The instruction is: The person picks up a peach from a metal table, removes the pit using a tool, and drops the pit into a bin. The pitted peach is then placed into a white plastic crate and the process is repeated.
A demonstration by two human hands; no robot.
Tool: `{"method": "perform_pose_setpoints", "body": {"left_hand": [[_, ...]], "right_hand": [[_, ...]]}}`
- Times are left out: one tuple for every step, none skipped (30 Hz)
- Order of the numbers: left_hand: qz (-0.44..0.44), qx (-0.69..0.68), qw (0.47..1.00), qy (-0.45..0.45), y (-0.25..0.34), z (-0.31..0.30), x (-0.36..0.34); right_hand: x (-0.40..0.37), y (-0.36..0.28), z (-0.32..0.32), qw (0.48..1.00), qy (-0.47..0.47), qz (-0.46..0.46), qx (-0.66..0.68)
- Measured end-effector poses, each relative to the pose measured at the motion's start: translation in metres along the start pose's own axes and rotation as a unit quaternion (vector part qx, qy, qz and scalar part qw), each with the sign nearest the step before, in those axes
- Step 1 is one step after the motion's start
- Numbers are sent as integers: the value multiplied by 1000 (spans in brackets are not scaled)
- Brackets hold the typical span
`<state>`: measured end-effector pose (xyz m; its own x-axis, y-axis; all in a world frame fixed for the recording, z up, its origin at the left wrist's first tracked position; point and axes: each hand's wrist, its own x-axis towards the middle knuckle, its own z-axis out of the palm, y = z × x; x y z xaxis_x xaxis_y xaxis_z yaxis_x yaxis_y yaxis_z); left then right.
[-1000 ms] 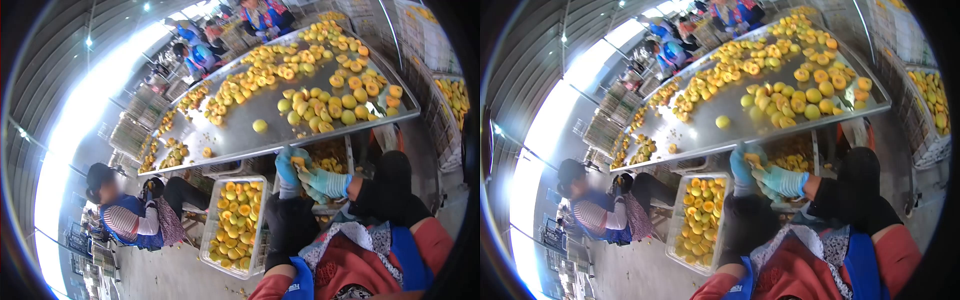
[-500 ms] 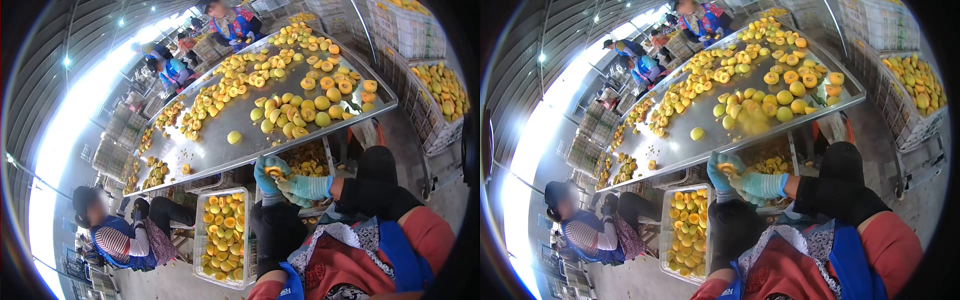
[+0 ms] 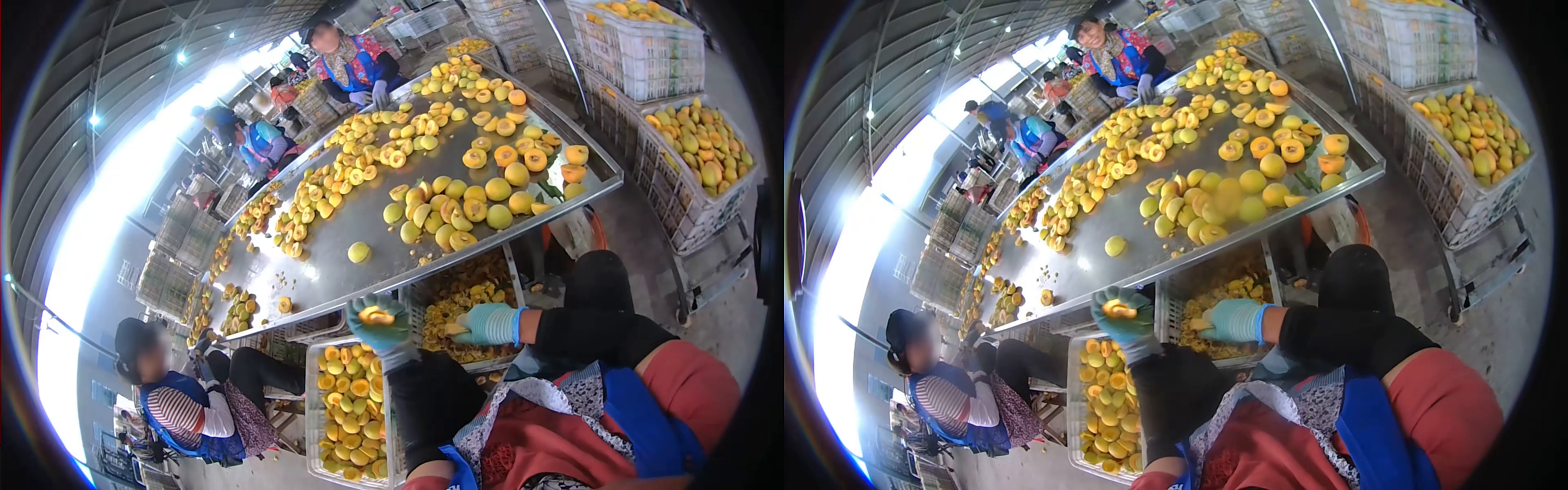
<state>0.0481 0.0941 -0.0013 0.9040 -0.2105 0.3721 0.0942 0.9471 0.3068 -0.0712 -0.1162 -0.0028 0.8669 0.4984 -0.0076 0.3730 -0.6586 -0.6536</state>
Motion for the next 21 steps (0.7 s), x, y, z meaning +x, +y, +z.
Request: {"method": "perform_pose_setpoints", "body": {"left_hand": [[27, 28, 994, 101, 11, 16, 1], [56, 56, 975, 209, 19, 33, -6], [66, 88, 962, 250, 23, 47, -7], [65, 137, 960, 236, 27, 50, -12], [45, 120, 972, 195, 32, 48, -15], [9, 140, 974, 178, 33, 47, -15], [-28, 104, 988, 114, 28, 48, -11], [-37, 100, 988, 114, 18, 56, -8], [-48, 95, 988, 109, 7, 63, -7], [-49, 136, 985, 96, 0, 65, -9], [-51, 176, 980, 81, -8, 67, -11], [-53, 216, 973, 63, -15, 70, -11], [-56, 242, 965, 89, -24, 72, -11], [-55, 265, 957, 106, -31, 75, -14], [-53, 289, 948, 125, -36, 78, -13], [-33, 296, 949, 106, -40, 76, -9], [-17, 303, 948, 94, -44, 74, -7], [0, 309, 947, 87, -47, 71, -5], [-1, 351, 933, 78, -47, 67, -2], [-3, 393, 917, 71, -46, 68, -1], [-6, 435, 898, 65, -46, 68, -2]], "right_hand": [[4, 12, 2, 998, 62, -14, -11], [12, 27, 9, 993, 117, -28, -20], [16, 38, 24, 985, 164, -44, -20], [15, 25, 13, 984, 174, 7, 26], [17, 7, -4, 979, 182, 59, 71], [19, -4, -9, 974, 193, 40, 113], [23, -10, -11, 966, 212, 22, 149], [27, -14, -10, 960, 214, -9, 180], [30, -18, -9, 958, 223, -22, 178], [32, -22, -9, 956, 234, -35, 175], [33, -26, -10, 953, 247, -48, 171], [32, -30, -14, 956, 221, -29, 193], [30, -34, -18, 948, 225, -47, 222], [31, -33, -22, 956, 211, -60, 193], [33, -30, -23, 964, 196, -72, 165], [38, -24, -18, 967, 180, -59, 173], [38, -25, -19, 968, 160, -43, 187], [35, -26, -19, 966, 135, -19, 221], [32, -24, -21, 960, 67, 38, 269], [23, -37, -34, 944, -3, 96, 317], [18, -43, -40, 916, -74, 152, 363]]}}
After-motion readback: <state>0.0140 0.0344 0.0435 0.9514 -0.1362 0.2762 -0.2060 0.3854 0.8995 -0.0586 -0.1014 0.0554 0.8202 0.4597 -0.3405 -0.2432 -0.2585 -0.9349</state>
